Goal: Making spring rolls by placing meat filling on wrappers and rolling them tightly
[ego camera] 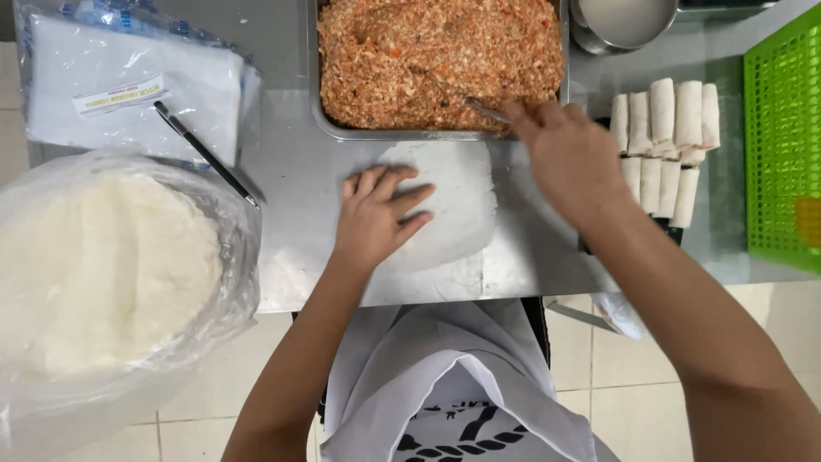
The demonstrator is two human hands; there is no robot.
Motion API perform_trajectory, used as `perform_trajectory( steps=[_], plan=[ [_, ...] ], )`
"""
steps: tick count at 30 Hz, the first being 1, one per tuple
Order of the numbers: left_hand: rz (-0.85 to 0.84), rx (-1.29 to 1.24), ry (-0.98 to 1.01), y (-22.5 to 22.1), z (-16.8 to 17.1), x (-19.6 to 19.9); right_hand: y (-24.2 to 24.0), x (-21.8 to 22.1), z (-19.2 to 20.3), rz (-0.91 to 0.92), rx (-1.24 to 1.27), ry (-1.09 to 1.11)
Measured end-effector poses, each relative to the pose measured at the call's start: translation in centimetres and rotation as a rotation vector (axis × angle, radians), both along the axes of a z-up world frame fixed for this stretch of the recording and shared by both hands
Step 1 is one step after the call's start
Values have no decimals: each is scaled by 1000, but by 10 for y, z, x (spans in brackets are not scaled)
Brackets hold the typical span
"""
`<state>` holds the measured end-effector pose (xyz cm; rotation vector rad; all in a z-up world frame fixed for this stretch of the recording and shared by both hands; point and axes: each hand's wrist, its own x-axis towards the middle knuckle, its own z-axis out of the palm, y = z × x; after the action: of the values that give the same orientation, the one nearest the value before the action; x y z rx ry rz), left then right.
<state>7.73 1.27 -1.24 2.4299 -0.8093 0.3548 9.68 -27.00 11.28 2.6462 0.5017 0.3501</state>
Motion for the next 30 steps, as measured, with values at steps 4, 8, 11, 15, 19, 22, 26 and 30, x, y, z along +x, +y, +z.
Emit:
perform_trajectory(
  steps=[4,8,11,15,19,22,26,30],
  plan=[
    [32,25,31,3,-5,-4,31,-9,33,-79,99,214],
    [103,54,69,27,0,-16,24,-21,86,-172,34,239],
    [103,49,76,23,-1,-8,13,9,35,-43,176,178],
    [120,58,61,24,0,-9,11,15,38,-88,224,313],
    [109,31,81,26,2,-14,-2,13,19,-106,284,329],
    [98,-23,35,26,2,-13,-9,-3,3,-92,492,327],
    [61,-112,68,38,-3,-58,23,-73,18,-210,938,492],
    [-3,-133,82,45,7,-82,48,-110,-44,-253,1095,550]
  ],
)
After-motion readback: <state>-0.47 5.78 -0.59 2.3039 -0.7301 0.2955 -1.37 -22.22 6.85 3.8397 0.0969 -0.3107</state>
